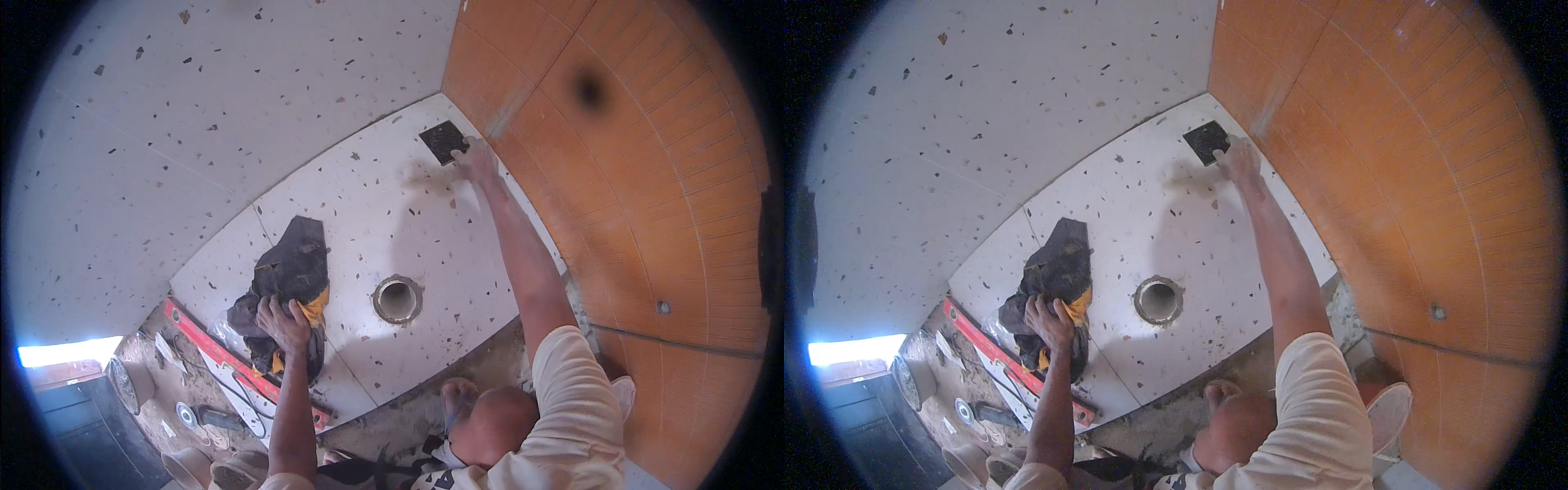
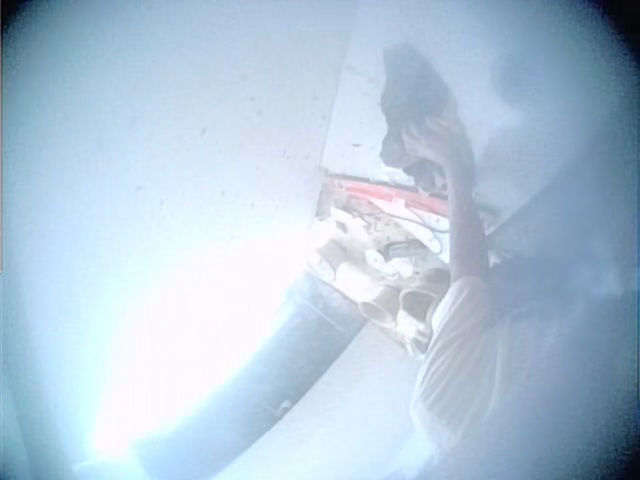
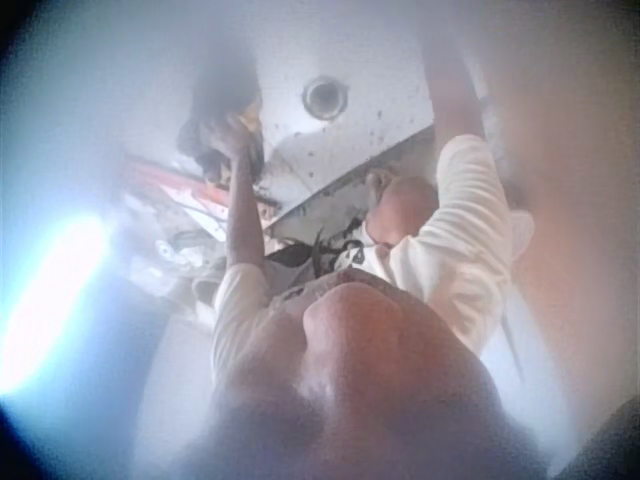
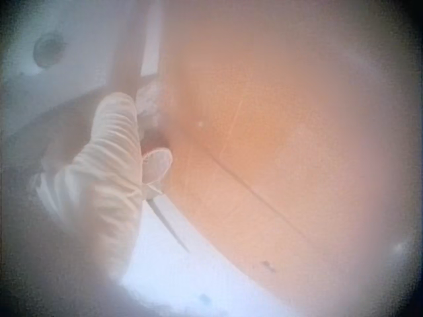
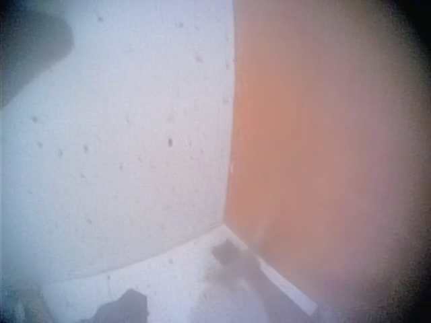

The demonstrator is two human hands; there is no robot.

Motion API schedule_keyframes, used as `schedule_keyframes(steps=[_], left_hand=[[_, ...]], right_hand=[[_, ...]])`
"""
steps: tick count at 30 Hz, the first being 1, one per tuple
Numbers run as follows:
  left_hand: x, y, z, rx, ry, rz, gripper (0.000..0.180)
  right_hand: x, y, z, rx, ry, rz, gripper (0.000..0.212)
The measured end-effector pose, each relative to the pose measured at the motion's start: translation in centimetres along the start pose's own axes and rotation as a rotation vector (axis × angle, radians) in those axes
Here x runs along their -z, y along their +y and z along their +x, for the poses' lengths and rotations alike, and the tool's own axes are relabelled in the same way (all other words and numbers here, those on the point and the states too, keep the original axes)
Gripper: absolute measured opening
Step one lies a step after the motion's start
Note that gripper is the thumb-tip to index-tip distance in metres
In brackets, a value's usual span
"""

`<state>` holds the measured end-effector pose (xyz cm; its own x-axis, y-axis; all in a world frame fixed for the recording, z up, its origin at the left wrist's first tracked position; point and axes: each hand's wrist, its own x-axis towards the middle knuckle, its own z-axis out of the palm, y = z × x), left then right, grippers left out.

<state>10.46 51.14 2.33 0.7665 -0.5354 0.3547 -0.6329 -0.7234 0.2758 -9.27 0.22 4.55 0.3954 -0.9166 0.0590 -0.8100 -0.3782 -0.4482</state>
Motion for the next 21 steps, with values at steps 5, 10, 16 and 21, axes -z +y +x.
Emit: schedule_keyframes(steps=[5,10,16,21], left_hand=[[-0.4,0.1,-0.4,0.005,-0.003,0.001,0.044],[0.1,-0.4,-0.5,0.017,-0.024,0.019,0.043],[0.1,0.3,-0.1,0.012,-0.035,0.02,0.043],[-0.2,0.2,0.0,0.004,-0.056,0.005,0.044]], right_hand=[[0.4,-1.1,3.4,0.095,-0.155,-0.108,0.062],[0.0,-2.7,5.5,0.231,-0.361,-0.234,0.079],[0.3,-2.2,7.7,0.157,-0.524,-0.242,0.086],[0.3,-2.2,8.3,0.149,-0.52,-0.242,0.086]])
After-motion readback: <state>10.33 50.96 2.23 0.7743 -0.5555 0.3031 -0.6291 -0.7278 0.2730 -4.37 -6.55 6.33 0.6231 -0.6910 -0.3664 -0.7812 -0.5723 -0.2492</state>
